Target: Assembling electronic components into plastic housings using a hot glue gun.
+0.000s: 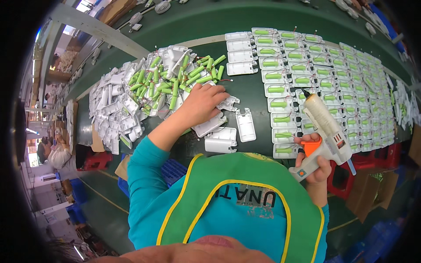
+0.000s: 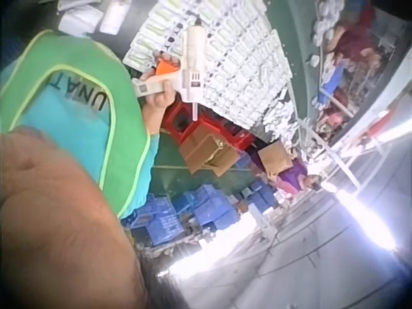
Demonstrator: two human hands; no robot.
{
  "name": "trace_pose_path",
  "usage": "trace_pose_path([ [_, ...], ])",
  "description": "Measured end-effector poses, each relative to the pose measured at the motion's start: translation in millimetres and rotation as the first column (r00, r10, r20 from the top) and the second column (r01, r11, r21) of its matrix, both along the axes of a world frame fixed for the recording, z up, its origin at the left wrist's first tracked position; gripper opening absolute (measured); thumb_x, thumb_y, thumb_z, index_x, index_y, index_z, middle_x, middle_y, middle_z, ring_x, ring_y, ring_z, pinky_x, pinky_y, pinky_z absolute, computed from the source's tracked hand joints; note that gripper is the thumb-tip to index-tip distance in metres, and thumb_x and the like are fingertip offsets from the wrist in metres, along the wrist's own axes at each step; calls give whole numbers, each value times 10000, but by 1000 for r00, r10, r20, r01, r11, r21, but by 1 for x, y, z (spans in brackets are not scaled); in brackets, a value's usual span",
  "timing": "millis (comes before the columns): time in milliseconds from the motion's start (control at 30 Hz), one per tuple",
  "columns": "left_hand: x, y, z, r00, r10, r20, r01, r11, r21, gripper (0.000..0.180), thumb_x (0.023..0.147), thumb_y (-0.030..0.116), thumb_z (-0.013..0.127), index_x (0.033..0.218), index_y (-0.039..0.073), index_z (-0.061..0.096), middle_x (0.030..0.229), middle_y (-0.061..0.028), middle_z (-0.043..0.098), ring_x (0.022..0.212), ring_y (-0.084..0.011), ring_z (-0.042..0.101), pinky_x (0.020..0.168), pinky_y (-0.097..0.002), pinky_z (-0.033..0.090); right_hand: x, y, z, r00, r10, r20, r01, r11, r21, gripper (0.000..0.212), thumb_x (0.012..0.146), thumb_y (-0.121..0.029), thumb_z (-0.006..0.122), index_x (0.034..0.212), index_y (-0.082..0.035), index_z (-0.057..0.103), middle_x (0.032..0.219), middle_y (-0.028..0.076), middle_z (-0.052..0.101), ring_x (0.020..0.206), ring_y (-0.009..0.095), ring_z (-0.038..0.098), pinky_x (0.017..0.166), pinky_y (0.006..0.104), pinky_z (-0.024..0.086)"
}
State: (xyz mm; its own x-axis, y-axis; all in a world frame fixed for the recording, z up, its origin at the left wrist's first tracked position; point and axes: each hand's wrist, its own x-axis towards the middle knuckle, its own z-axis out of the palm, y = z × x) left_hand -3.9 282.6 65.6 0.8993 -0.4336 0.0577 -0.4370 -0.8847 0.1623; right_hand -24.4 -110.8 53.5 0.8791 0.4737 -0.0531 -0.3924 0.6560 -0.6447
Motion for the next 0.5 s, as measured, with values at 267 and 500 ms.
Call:
trace_pose_path([
  [267, 27, -28, -9, 996, -1, -88, 5, 999, 51, 479, 704, 192, 735, 1157, 113, 604, 1043, -78, 591, 950, -261, 590, 806, -388, 414, -4, -1, 1, 1000, 4, 7, -4, 1000, -2, 613, 805, -231, 658, 1317, -4, 409, 1266, 144, 498, 1241, 355, 465, 642, 361, 578],
  [500, 62, -39, 3, 976, 19, -217, -53, 987, -153, 552, 716, 252, 780, 1200, 68, 588, 1104, -137, 582, 965, -334, 600, 849, -413, 493, -4, -3, 0, 1000, -8, 6, 8, 1000, 6, 598, 814, -219, 642, 1319, -5, 403, 1252, 148, 510, 1227, 348, 473, 641, 358, 576],
])
